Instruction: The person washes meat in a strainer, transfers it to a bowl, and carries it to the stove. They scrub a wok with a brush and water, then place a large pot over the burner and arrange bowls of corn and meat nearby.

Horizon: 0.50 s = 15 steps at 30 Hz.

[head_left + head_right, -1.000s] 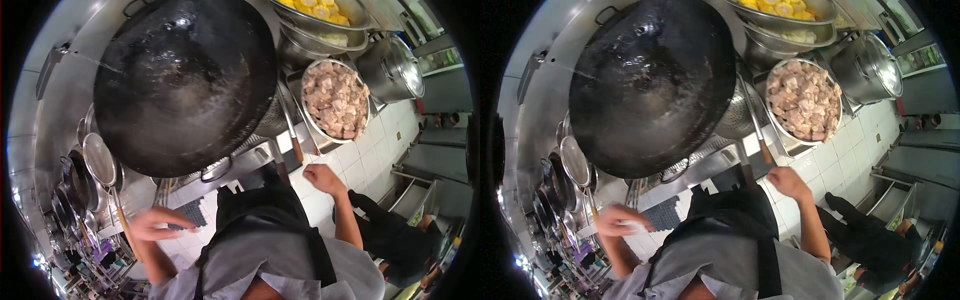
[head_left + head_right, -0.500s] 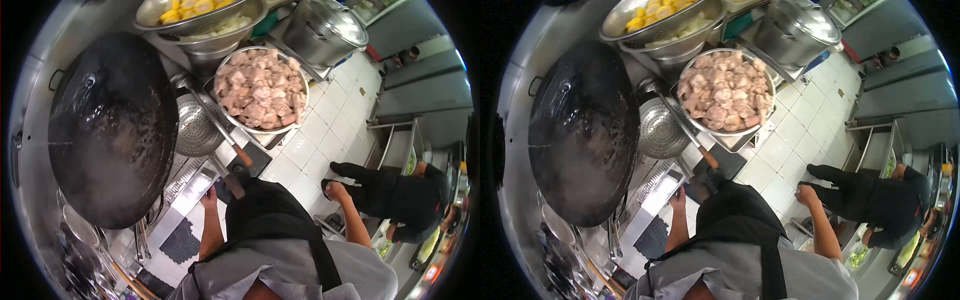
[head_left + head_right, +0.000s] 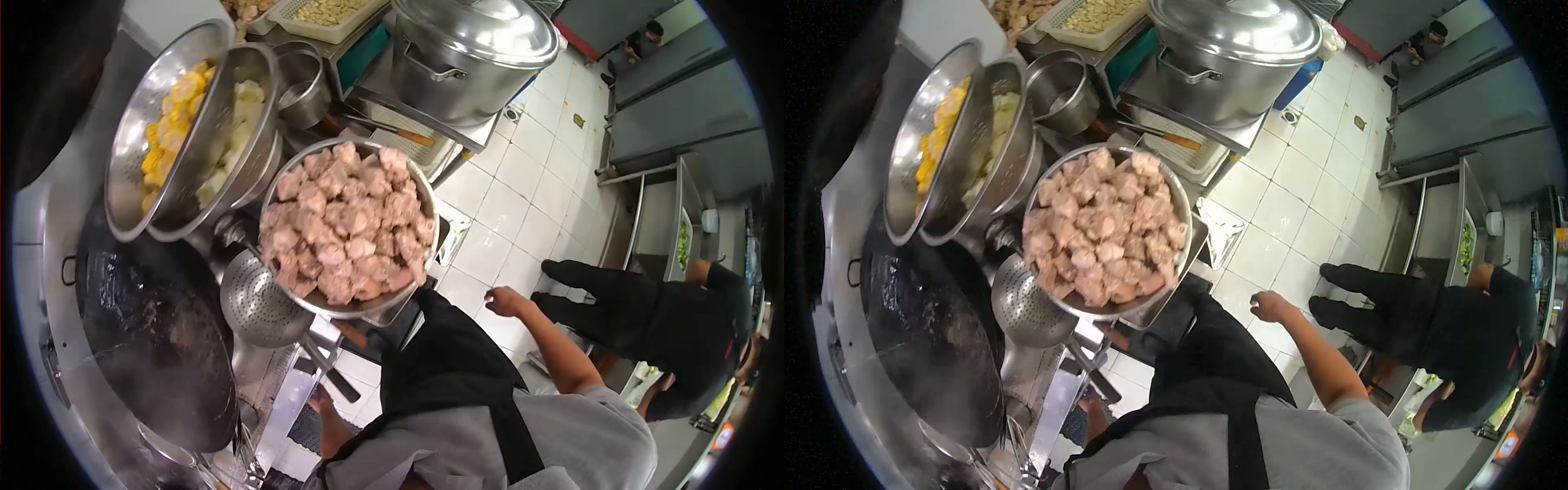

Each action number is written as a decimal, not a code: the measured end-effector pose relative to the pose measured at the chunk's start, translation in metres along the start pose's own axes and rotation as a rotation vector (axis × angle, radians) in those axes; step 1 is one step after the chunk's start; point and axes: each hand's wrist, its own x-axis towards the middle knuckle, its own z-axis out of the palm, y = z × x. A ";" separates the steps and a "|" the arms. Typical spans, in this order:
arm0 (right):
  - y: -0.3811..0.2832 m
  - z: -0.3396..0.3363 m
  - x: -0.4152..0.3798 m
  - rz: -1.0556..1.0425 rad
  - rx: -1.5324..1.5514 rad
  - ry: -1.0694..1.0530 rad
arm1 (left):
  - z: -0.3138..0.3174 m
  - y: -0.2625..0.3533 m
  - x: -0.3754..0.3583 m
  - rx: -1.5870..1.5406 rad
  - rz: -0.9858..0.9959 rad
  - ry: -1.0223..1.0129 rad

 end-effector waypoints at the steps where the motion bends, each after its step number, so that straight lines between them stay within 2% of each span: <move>1: 0.004 -0.018 0.018 -0.051 -0.038 0.018 | 0.003 0.007 0.000 -0.269 -0.154 0.051; 2: 0.010 -0.037 0.035 -0.041 -0.030 0.029 | 0.005 0.015 0.000 -0.545 -0.293 0.146; 3: 0.011 -0.059 0.051 -0.034 -0.022 0.040 | 0.011 0.005 -0.003 -0.194 -0.140 0.140; 5: 0.009 -0.100 0.076 0.004 -0.088 0.118 | 0.035 -0.010 -0.013 0.625 0.104 0.297; 7: 0.003 -0.137 0.094 0.018 -0.133 0.160 | 0.002 0.005 -0.015 1.282 -0.093 0.109; 8: 0.002 -0.150 0.102 -0.019 -0.136 0.189 | 0.025 -0.001 -0.021 1.257 0.153 0.122; 9: 0.001 -0.161 0.110 -0.043 -0.144 0.201 | 0.028 0.000 -0.025 1.296 0.227 0.033; 10: -0.002 -0.171 0.119 -0.087 -0.116 0.185 | -0.003 -0.003 -0.022 1.329 0.305 -0.056; 11: -0.005 -0.180 0.130 -0.132 -0.085 0.171 | -0.007 -0.001 -0.032 1.356 0.384 -0.143; 12: -0.016 -0.190 0.144 -0.198 -0.099 0.155 | -0.012 -0.009 -0.030 1.257 0.379 -0.050; 14: -0.052 -0.212 0.178 -0.331 -0.123 0.129 | -0.013 -0.009 -0.023 1.320 0.421 -0.054; 15: -0.075 -0.222 0.198 -0.401 -0.075 0.217 | -0.014 -0.008 -0.023 1.248 0.397 -0.073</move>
